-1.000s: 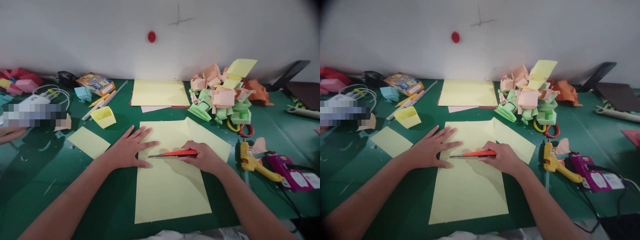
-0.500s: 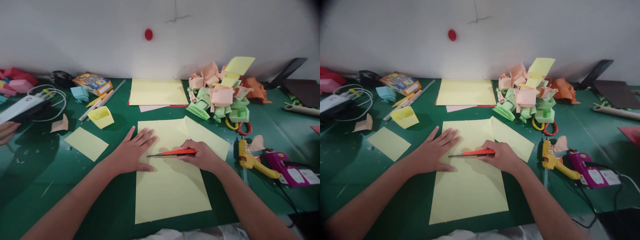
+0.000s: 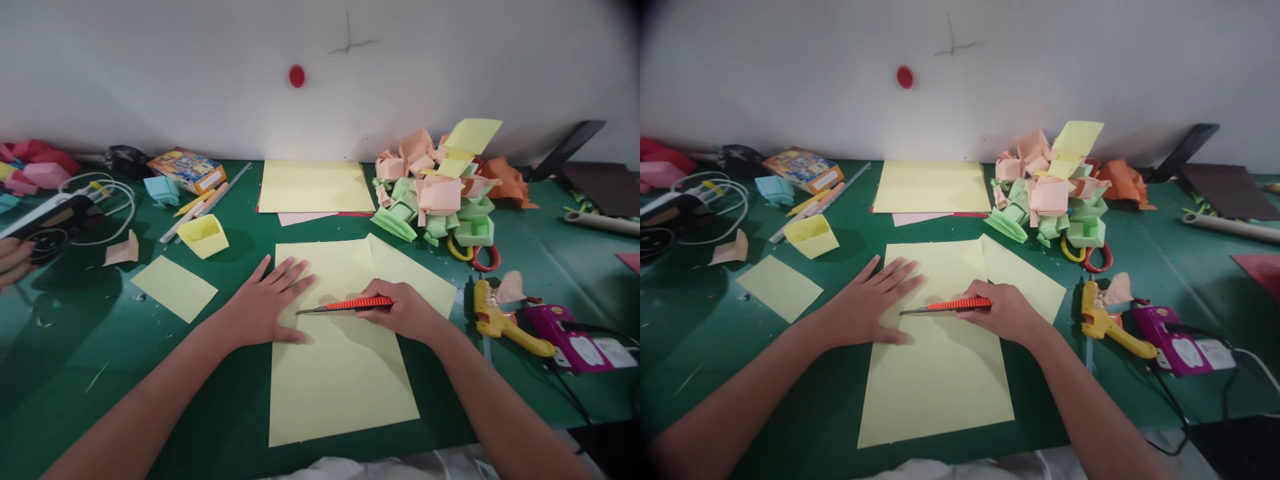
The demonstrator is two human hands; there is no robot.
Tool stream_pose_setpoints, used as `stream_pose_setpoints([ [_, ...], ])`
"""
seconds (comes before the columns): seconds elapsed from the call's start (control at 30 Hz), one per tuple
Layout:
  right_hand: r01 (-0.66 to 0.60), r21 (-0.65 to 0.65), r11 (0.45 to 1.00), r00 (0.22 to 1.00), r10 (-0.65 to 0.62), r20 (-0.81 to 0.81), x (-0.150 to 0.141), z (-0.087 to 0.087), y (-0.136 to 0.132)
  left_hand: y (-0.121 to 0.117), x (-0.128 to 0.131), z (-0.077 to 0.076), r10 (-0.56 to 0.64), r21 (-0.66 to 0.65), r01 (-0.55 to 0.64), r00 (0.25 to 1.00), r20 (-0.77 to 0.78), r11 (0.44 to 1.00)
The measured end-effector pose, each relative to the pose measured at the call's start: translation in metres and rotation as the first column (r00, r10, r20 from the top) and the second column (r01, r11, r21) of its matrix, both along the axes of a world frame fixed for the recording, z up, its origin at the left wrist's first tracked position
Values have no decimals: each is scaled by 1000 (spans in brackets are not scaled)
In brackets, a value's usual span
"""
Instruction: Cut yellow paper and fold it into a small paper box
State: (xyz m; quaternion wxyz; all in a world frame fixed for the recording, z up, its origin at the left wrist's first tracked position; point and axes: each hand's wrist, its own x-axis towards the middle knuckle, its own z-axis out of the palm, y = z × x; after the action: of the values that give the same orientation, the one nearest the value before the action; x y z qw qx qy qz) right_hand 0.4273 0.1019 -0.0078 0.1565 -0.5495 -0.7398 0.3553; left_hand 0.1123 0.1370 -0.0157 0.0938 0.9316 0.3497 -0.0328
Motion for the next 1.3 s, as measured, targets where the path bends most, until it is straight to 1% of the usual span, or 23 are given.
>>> stream_pose_setpoints([
  [0.2,-34,5,999,999,34,15,5,2,2,1,1,4,5,-26,-4,1000,27,1000],
  [0.4,-35,5,999,999,35,7,11,2,2,1,1,5,12,-50,-10,999,40,999],
  [0.6,-44,17,999,999,44,11,14,-1,3,1,2,9,33,-77,-32,999,13,996],
  [0.8,-45,42,998,999,45,11,15,0,4,1,4,14,41,-103,-43,999,-20,994],
  [1.1,-30,24,999,999,30,13,15,2,4,2,1,7,24,-40,-23,1000,11,999],
  [1.3,-30,20,999,999,30,14,16,3,4,2,2,12,33,-88,-33,999,0,996],
])
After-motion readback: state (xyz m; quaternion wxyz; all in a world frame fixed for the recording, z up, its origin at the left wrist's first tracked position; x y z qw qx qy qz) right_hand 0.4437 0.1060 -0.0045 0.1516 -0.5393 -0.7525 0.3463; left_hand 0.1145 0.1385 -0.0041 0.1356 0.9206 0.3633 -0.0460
